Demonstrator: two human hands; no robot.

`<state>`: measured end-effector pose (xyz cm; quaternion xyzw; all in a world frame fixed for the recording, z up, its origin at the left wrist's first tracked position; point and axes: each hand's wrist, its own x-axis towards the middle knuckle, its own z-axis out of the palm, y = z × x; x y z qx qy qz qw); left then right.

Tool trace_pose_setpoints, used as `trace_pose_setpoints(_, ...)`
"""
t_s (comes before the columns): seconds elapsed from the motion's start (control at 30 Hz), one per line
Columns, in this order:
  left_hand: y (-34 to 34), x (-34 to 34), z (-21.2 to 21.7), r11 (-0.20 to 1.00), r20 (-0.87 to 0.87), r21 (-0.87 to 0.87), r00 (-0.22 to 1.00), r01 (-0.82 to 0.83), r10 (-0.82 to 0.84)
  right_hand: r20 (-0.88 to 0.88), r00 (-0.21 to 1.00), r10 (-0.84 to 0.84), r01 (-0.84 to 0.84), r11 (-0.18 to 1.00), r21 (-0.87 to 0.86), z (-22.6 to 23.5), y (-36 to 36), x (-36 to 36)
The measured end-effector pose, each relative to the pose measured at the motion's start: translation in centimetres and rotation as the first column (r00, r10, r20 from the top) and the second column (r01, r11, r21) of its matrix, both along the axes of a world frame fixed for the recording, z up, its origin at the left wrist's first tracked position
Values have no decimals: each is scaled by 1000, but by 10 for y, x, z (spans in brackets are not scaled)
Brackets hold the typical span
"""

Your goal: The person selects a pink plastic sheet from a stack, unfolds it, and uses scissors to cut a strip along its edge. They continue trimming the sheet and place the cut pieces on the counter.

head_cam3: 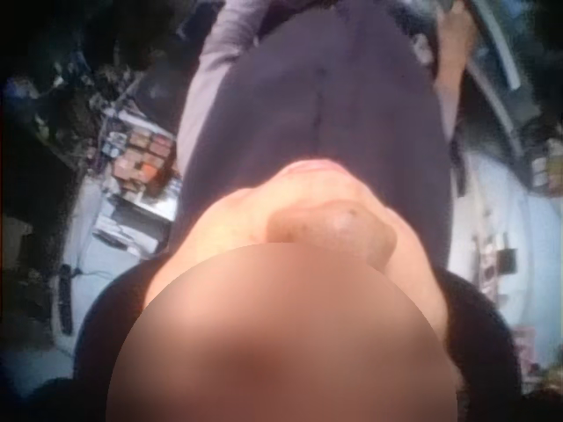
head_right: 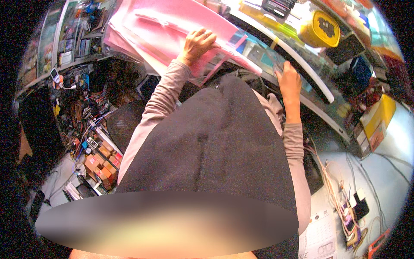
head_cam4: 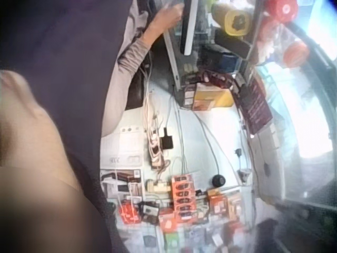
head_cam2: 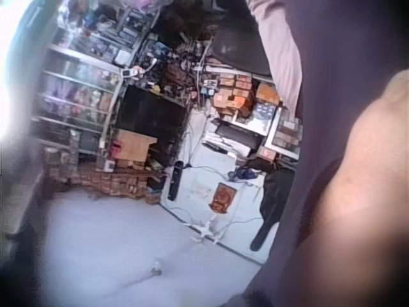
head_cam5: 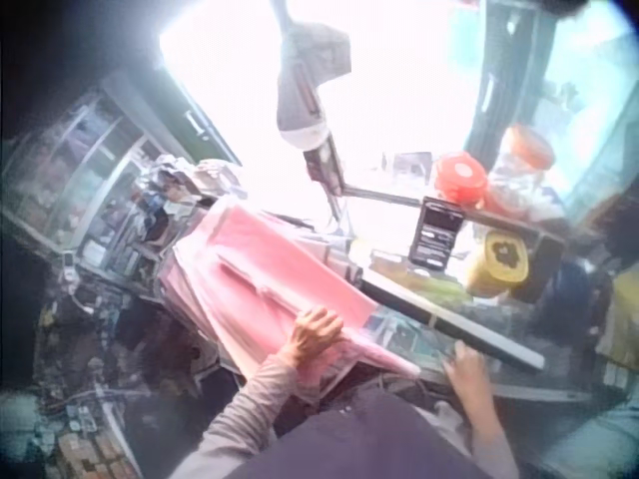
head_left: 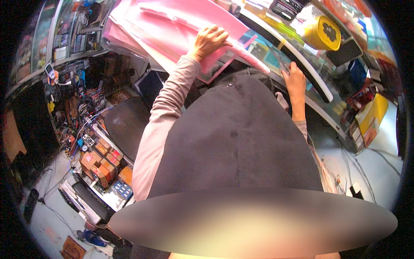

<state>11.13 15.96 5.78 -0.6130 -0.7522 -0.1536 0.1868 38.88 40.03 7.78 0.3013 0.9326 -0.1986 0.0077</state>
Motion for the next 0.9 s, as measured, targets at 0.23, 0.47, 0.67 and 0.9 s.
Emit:
trace_pose_setpoints(0.23,-8,17,25,995,271,-99,962,-1,28,10,1000,-5,6,992,-126,-4,5,-8)
trace_pose_setpoints(0.47,-1,64,13,970,399,-130,885,-203,239,-75,997,27,-39,985,-167,-20,-4,-11)
trace_pose_setpoints(0.67,-7,70,8,981,503,-89,842,-175,196,-151,986,-70,-3,901,-434,-33,-3,-6)
trace_pose_setpoints(0.9,15,91,10,986,391,-168,918,4,63,-159,987,-23,-60,863,-501,-37,-14,-7)
